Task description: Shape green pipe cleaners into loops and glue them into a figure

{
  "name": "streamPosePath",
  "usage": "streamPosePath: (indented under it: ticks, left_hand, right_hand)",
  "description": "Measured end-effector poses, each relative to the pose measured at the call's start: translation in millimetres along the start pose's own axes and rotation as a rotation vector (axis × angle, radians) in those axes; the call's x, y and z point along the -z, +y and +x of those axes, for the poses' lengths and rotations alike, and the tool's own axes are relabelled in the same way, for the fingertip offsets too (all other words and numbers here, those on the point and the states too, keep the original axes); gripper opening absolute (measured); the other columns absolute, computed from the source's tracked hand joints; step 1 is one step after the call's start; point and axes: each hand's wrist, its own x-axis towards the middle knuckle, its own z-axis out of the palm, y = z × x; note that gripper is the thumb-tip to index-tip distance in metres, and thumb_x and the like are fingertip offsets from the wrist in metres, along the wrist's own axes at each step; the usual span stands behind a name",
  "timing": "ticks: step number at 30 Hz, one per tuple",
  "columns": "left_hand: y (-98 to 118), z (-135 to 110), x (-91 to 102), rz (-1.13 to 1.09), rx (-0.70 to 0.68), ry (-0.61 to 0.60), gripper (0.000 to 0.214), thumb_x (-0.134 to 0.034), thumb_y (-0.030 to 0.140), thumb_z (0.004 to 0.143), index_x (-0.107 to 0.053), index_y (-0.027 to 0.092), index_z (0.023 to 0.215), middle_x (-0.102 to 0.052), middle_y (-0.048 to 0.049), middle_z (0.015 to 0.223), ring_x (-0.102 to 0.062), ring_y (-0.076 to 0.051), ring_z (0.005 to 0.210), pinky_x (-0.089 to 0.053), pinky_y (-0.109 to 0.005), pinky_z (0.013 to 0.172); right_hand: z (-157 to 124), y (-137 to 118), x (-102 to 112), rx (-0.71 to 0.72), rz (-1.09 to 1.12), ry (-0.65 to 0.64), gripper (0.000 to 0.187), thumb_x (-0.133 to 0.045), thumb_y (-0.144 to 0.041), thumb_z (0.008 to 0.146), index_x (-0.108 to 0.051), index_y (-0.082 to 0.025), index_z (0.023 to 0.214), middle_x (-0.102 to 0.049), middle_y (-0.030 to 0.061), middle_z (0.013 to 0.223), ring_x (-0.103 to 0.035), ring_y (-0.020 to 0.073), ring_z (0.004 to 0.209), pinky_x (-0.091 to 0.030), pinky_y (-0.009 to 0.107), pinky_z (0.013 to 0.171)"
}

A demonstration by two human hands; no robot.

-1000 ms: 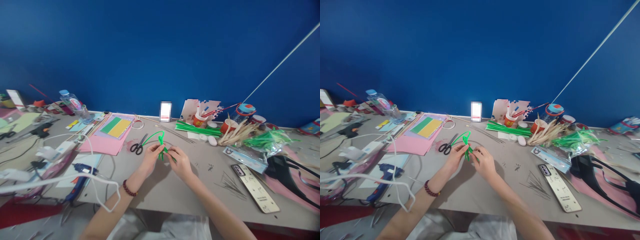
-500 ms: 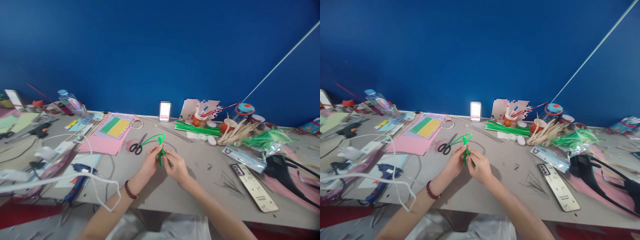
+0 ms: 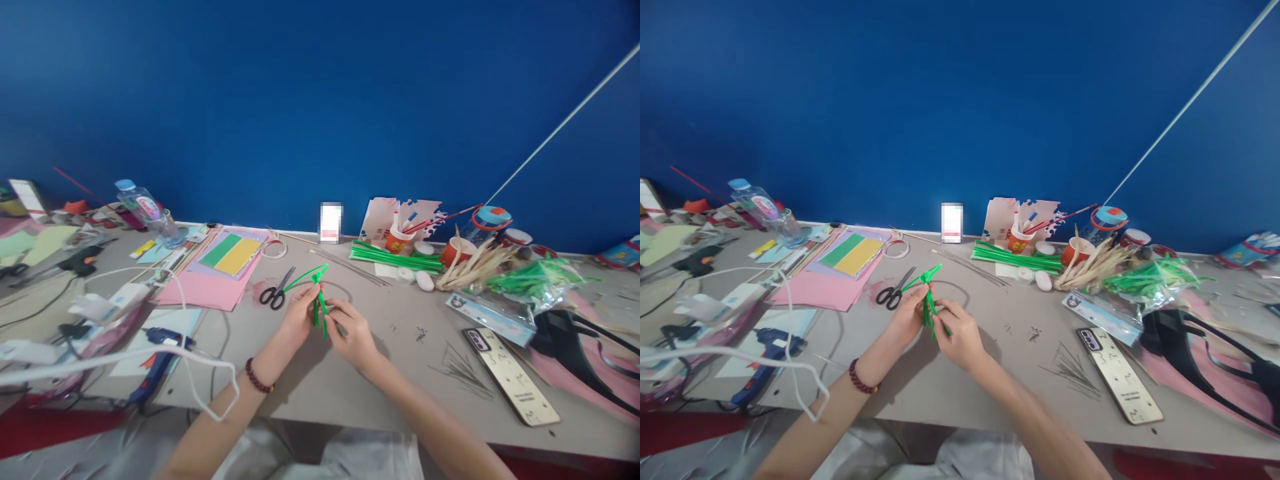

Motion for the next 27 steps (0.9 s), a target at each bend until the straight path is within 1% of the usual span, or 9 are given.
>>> streamPosePath:
  ticks: [2, 4, 8, 11, 15, 19, 23, 25, 27]
  left_hand:
    - [0.9, -1.9, -1.5, 0.048, -0.009, -0.001, 0.021, -0.077, 0.032, 0.06, -0.069, 0.015, 0.071, -0.066, 0.0, 0.068, -0.056, -0.007, 0.057, -0.043, -0.017, 0.054]
    - [1.6, -5.0, -3.8, 0.132, -0.065, -0.015, 0.02, -0.077, 0.03, 0.061, -0.07, 0.015, 0.072, -0.068, -0.0013, 0.073, -0.058, -0.008, 0.062, -0.045, -0.019, 0.061]
    - [3.0, -10.5, -8.7, 0.309, -0.211, -0.083, 0.016, -0.074, 0.027, 0.064, -0.069, 0.015, 0.074, -0.069, -0.0037, 0.077, -0.061, -0.014, 0.075, -0.047, -0.026, 0.075]
    - [3.1, -11.8, -9.8, 0.434, -0.309, -0.091, 0.014, -0.072, 0.026, 0.066, -0.068, 0.015, 0.073, -0.068, -0.0046, 0.076, -0.06, -0.016, 0.074, -0.048, -0.028, 0.072]
    - [3.6, -11.9, -7.2, 0.7, -0.565, -0.137, 0.009, -0.066, 0.025, 0.073, -0.067, 0.016, 0.073, -0.064, -0.0047, 0.075, -0.058, -0.016, 0.073, -0.046, -0.027, 0.067]
    - [3.9, -11.0, -1.7, 0.949, -0.747, -0.22, 0.01, -0.059, 0.023, 0.081, -0.068, 0.018, 0.081, -0.064, -0.005, 0.079, -0.058, -0.015, 0.074, -0.046, -0.026, 0.068]
    - [2.9, -7.5, 4.0, 1.132, -0.946, -0.251, 0.013, -0.054, 0.021, 0.084, -0.067, 0.019, 0.086, -0.065, -0.0059, 0.083, -0.058, -0.016, 0.078, -0.045, -0.029, 0.072]
    - [3.0, -6.4, 5.4, 1.222, -1.059, -0.231, 0.013, -0.054, 0.02, 0.084, -0.067, 0.02, 0.086, -0.066, -0.0054, 0.084, -0.059, -0.017, 0.08, -0.043, -0.032, 0.076]
    - [3.7, -6.7, 5.9, 1.294, -1.123, -0.231, 0.013, -0.055, 0.02, 0.083, -0.067, 0.021, 0.086, -0.067, -0.0055, 0.086, -0.06, -0.018, 0.083, -0.042, -0.034, 0.08]
  right_hand:
    - [2.5, -0.5, 4.6, -0.013, 0.008, 0.006, 0.015, -0.048, -0.016, 0.084, -0.06, -0.02, 0.074, -0.063, 0.0092, 0.096, -0.061, 0.0182, 0.088, -0.05, 0.032, 0.079]
    - [4.8, -0.8, 8.8, -0.043, 0.023, 0.002, 0.012, -0.05, -0.02, 0.083, -0.06, -0.02, 0.077, -0.064, 0.0086, 0.091, -0.061, 0.0196, 0.089, -0.05, 0.033, 0.079]
    - [8.2, 0.9, 12.8, -0.147, 0.097, 0.024, 0.012, -0.048, -0.024, 0.086, -0.059, -0.02, 0.084, -0.064, 0.0066, 0.084, -0.061, 0.0179, 0.078, -0.051, 0.031, 0.069]
    - [8.8, 2.9, 12.8, -0.201, 0.154, 0.086, 0.014, -0.05, -0.026, 0.086, -0.059, -0.019, 0.093, -0.064, 0.0072, 0.088, -0.061, 0.0169, 0.074, -0.051, 0.03, 0.065]
    - [7.9, 6.5, 14.2, -0.25, 0.197, 0.217, 0.017, -0.054, -0.028, 0.084, -0.057, -0.02, 0.098, -0.064, 0.0064, 0.087, -0.061, 0.0167, 0.073, -0.053, 0.031, 0.066]
    - [10.5, 9.5, 21.1, -0.256, 0.228, 0.207, 0.023, -0.051, -0.026, 0.086, -0.059, -0.02, 0.107, -0.064, 0.0079, 0.096, -0.063, 0.017, 0.079, -0.055, 0.031, 0.069]
    - [17.1, 8.8, 29.0, -0.171, 0.164, 0.162, 0.017, -0.051, -0.02, 0.085, -0.066, -0.021, 0.093, -0.067, 0.0062, 0.091, -0.063, 0.0173, 0.082, -0.053, 0.031, 0.073]
    - [19.2, 8.6, 30.8, -0.141, 0.127, 0.166, 0.016, -0.052, -0.017, 0.082, -0.066, -0.02, 0.088, -0.067, 0.0053, 0.087, -0.063, 0.0169, 0.08, -0.052, 0.03, 0.071]
    - [19.9, 9.3, 31.1, -0.132, 0.097, 0.172, 0.015, -0.052, -0.015, 0.08, -0.066, -0.02, 0.086, -0.068, 0.0047, 0.084, -0.063, 0.0165, 0.076, -0.052, 0.029, 0.068]
